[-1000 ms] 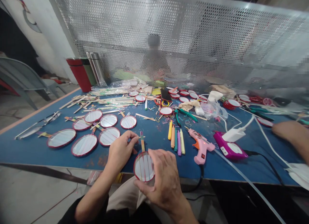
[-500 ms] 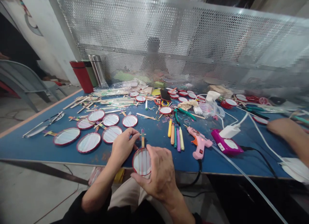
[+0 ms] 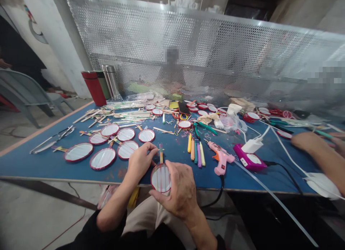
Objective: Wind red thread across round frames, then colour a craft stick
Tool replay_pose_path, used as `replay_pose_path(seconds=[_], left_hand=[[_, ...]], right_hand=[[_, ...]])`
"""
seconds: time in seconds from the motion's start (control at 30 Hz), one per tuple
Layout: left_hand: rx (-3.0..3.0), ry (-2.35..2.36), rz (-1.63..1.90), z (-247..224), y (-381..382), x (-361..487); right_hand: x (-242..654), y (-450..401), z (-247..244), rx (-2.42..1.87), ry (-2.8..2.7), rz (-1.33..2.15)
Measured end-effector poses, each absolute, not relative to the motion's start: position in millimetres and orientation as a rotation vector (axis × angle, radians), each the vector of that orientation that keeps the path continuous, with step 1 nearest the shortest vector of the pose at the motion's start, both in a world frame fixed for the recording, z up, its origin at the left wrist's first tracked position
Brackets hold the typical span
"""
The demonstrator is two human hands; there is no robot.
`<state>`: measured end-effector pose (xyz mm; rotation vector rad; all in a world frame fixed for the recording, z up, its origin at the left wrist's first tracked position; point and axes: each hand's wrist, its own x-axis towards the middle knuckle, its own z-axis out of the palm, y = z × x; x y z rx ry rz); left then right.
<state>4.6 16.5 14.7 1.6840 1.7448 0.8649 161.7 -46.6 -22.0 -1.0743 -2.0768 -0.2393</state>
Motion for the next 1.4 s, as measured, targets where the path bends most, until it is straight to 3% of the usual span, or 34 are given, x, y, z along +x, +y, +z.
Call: replay_pose_path(seconds=[1.4], left_hand=[[1.685, 1.763, 0.872, 15.8, 14.0, 5.9]], right_hand=[[161.9, -45.8, -21.0, -1.065, -2.071, -0.276]])
